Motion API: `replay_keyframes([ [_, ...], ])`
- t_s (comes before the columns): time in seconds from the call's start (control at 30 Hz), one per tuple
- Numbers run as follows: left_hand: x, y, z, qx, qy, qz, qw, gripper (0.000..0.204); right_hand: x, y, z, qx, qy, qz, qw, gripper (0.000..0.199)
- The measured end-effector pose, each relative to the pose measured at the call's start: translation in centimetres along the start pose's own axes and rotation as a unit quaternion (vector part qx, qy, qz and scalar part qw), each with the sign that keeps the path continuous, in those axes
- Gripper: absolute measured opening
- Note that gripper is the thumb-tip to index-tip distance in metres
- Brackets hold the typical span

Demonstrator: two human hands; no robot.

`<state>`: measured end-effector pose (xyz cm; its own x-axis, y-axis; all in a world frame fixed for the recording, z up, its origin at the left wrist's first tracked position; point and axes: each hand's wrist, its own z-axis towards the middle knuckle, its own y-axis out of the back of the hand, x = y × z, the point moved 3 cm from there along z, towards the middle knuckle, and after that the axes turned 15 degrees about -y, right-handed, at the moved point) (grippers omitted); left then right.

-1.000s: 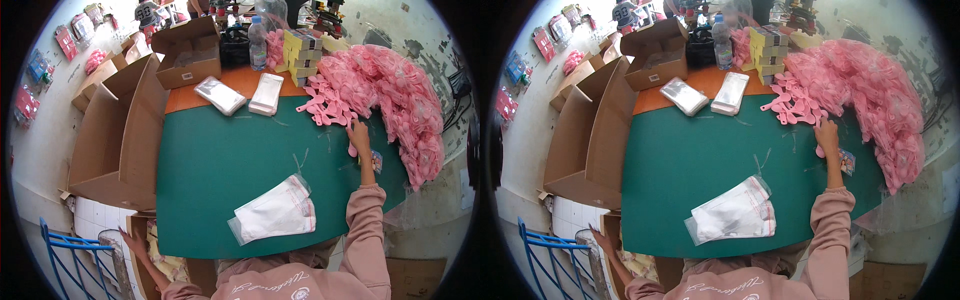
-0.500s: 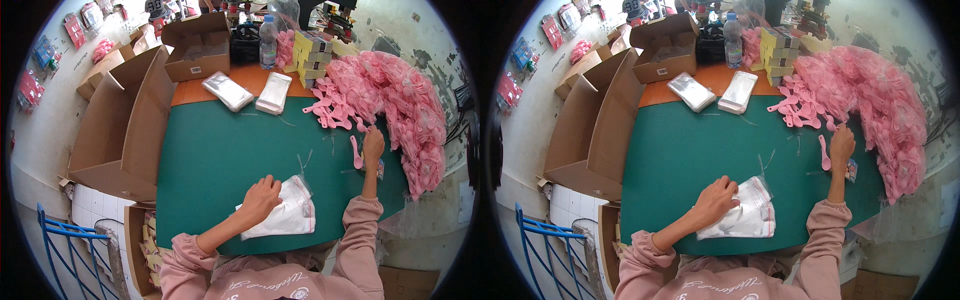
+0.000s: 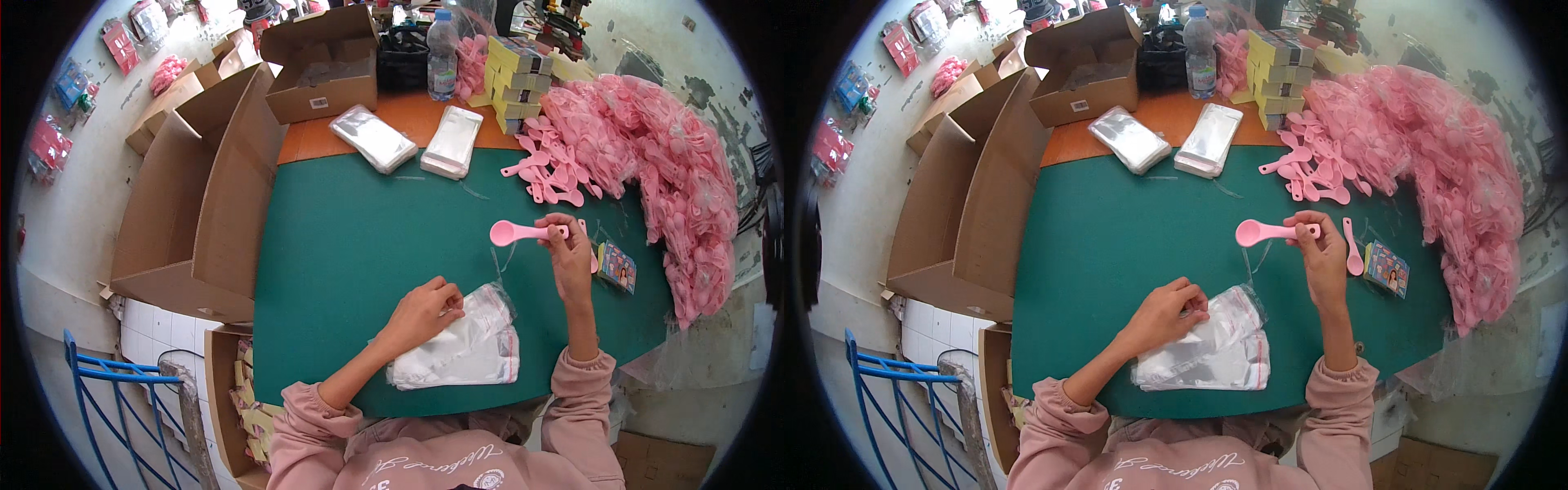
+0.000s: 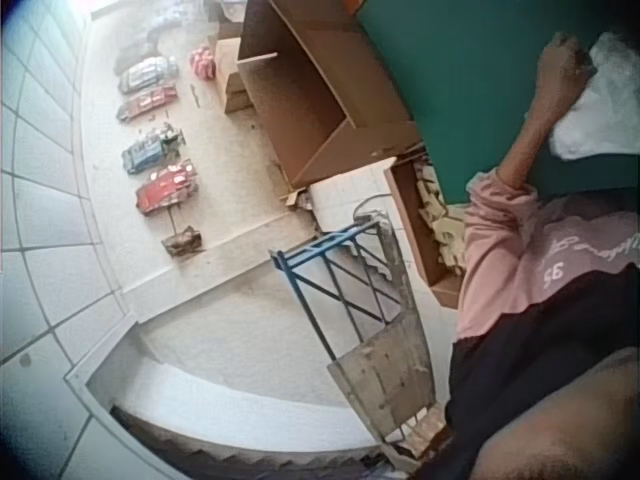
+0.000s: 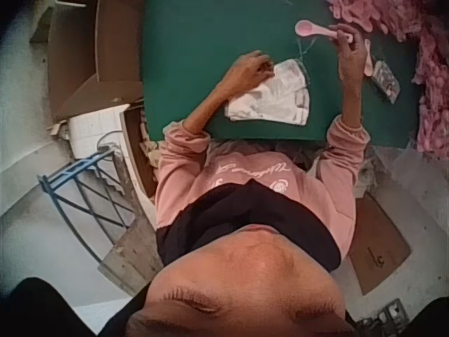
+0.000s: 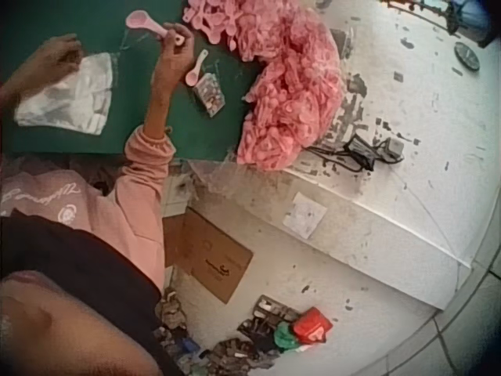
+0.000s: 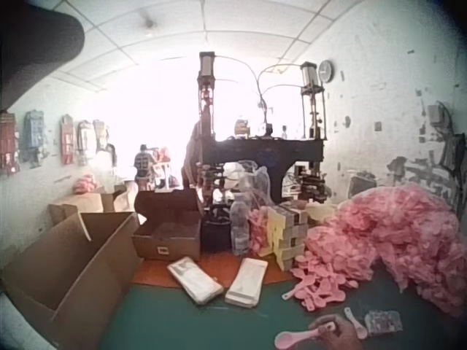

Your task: The person repeatedly places a pink plastic spoon and a small printed card into clear plastic bags, then seals each bag and sets it aside. The process is repeated continuously with items taken from nearby piles on the table.

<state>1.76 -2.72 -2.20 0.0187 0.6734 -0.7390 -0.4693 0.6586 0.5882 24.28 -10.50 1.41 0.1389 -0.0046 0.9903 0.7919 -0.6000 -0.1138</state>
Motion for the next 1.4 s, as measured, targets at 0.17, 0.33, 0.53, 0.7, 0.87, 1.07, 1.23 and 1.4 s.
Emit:
replay_keyframes([
  [0.17, 0.6, 1.1, 0.3, -0.038, 0.095, -0.167, 0.981, 0.014, 0.1, -1.0, -0.9, 0.020, 0.011, -0.026, 0.999, 0.020],
  [0.33, 1.6, 1.5, 0.3, -0.065, 0.088, -0.192, 0.975, 0.014, 0.0, -2.7, -1.9, 0.099, -0.047, -0.082, 0.991, 0.019],
  [0.53, 2.7, 2.1, 0.3, -0.096, 0.133, -0.395, 0.904, 0.014, -0.2, -2.7, -1.8, 0.090, 0.009, -0.246, 0.965, 0.018],
  [0.7, 1.5, 2.1, 0.5, -0.066, 0.161, -0.360, 0.917, 0.016, 1.1, -2.9, -2.6, -0.023, 0.172, -0.033, 0.984, 0.015],
  [0.87, 2.4, 1.8, 0.3, -0.073, 0.161, -0.381, 0.907, 0.017, -0.2, -4.5, -3.0, 0.079, 0.118, -0.164, 0.976, 0.016],
  [1.07, 1.7, 3.0, 0.4, -0.093, 0.167, -0.450, 0.872, 0.016, -0.3, -4.3, -2.8, 0.038, 0.118, -0.198, 0.972, 0.015],
  [1.23, 1.5, 2.1, 0.3, -0.082, 0.193, -0.429, 0.879, 0.019, 0.7, -4.4, -3.2, -0.004, 0.146, -0.023, 0.989, 0.018],
  [1.4, 1.5, 1.8, 0.4, -0.066, 0.187, -0.429, 0.881, 0.034, 0.3, -5.6, -3.5, 0.056, 0.107, -0.039, 0.992, 0.019],
])
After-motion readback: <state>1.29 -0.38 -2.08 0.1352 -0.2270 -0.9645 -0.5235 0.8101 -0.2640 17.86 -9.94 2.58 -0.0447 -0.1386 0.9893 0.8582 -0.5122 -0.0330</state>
